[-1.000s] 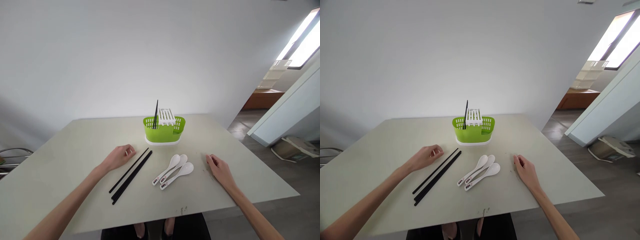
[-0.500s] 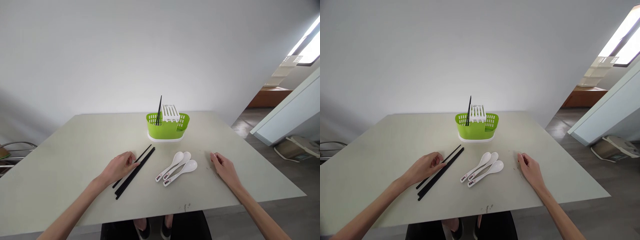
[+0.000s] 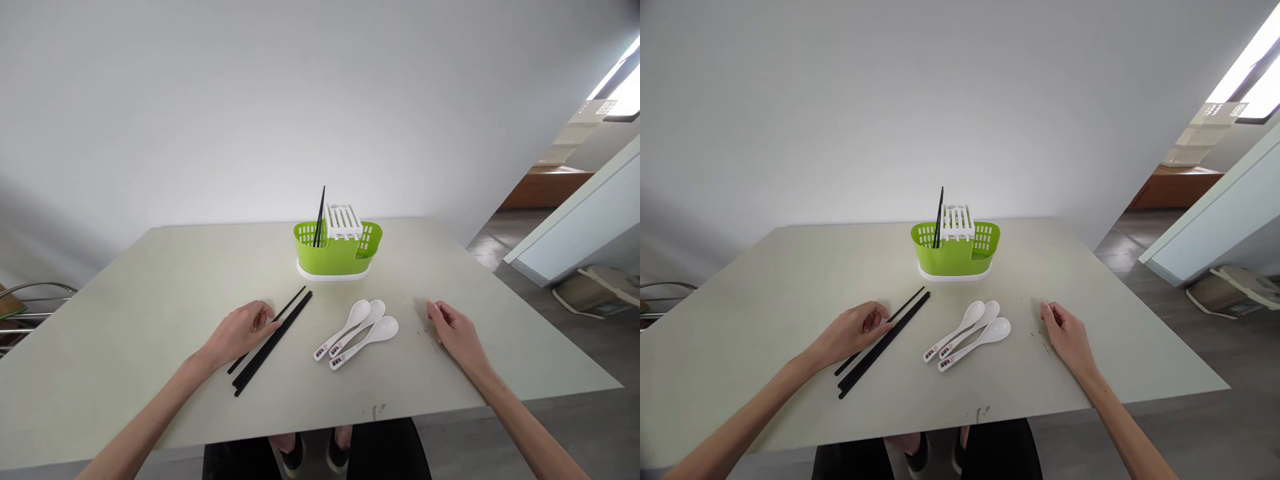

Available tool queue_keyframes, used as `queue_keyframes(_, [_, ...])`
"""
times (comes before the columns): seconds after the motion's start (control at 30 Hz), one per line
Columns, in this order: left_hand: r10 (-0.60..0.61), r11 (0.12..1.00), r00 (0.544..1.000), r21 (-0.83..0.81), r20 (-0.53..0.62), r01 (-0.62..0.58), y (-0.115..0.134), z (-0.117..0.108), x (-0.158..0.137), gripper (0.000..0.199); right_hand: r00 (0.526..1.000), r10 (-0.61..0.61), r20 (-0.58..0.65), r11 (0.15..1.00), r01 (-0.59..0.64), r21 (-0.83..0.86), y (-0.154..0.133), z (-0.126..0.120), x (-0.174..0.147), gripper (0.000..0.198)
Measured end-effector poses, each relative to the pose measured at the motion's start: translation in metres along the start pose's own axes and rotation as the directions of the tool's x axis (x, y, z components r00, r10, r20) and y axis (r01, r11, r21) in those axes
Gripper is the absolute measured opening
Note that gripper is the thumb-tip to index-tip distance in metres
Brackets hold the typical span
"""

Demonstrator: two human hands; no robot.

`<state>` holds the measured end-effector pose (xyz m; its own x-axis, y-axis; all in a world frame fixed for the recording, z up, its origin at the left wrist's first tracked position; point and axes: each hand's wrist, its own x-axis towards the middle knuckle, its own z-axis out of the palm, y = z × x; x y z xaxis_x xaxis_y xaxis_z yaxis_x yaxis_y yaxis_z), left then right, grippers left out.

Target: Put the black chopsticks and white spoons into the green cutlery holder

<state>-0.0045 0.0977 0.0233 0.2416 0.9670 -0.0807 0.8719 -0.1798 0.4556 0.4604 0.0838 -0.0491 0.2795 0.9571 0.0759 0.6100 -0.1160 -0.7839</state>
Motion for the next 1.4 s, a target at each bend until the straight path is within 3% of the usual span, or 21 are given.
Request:
queue_keyframes(0.97, [0.073,0.997,0.996,-0.02,0.041,-0.072,-0.007,-0.005,-0.005,0.039,1.0,-0.01,-0.01,1.0,0.01,-0.011,-0.002,-0.001,-0.001,0.055])
queue_keyframes(1.4, [-0.038,0.93,0.999,0.367,0.018,0.029,-0.007,-0.028,-0.017,0.031,1.0,-0.007,-0.015,1.0,0.007,-0.004,0.0,0.0,0.0,0.054])
